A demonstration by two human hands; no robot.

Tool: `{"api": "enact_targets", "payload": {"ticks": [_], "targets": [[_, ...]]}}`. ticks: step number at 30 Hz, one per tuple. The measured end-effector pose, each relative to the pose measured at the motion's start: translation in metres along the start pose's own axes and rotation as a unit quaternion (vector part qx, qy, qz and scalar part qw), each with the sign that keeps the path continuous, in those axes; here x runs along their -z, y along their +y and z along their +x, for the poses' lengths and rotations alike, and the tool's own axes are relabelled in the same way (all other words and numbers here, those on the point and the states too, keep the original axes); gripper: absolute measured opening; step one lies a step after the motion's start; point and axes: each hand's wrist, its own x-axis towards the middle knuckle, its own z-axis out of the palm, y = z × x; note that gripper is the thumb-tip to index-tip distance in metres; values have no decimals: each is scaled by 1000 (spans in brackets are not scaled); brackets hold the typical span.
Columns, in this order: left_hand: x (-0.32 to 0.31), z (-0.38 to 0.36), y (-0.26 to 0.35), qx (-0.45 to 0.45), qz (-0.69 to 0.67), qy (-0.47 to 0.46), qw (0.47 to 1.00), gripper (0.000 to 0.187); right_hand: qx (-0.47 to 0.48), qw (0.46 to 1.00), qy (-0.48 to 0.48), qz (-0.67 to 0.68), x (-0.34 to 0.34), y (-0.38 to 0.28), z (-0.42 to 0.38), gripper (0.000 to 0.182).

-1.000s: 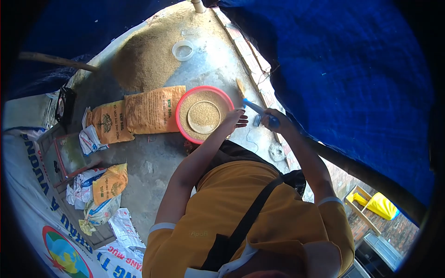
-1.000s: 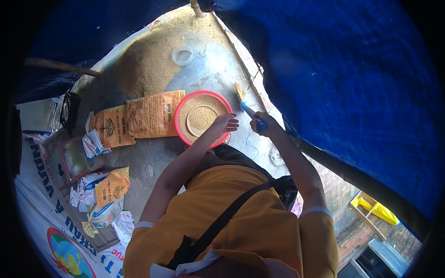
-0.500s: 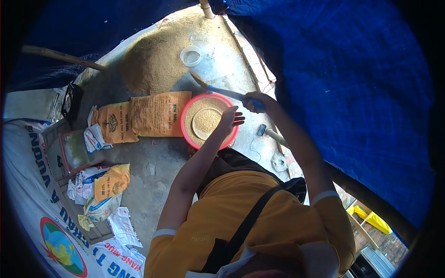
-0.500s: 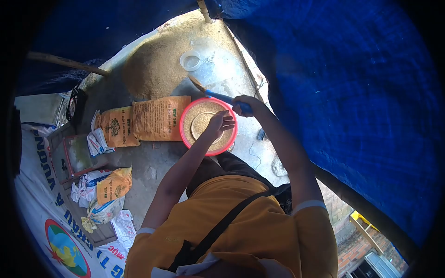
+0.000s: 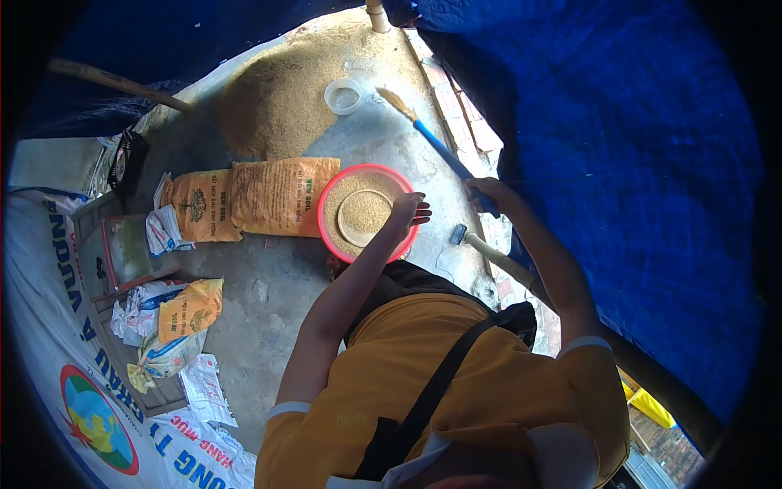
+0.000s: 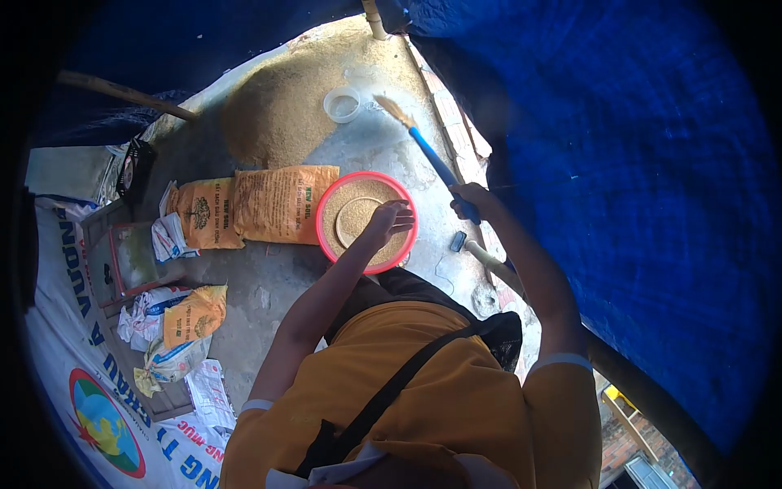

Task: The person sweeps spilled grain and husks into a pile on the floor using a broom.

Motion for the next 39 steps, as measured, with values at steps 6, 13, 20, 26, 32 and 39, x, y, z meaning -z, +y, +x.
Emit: {"api": "enact_targets", "payload": {"ticks": [6, 13, 20, 26, 32, 39], "targets": [[-14, 2, 2, -3, 38, -27, 999, 26, -222, 894, -164, 353, 32, 2, 11, 15], [-11, 2, -3, 3, 27, -9, 1000, 20, 50, 997, 31, 44, -14, 20, 32, 16], [-15, 0, -1, -2, 29, -3, 1000, 21, 61, 995, 36, 70, -28, 8, 45, 17], [-13, -3, -3, -13, 35, 4, 999, 26, -60, 816, -269, 509, -26, 6, 88, 13], [-1, -5, -7, -13, 6, 31, 999, 20, 23, 851, -241, 466, -50, -6, 140, 17], [-1, -17, -4, -31, 5, 51, 998, 20, 76, 942, -148, 292, -48, -16, 101, 15]]}}
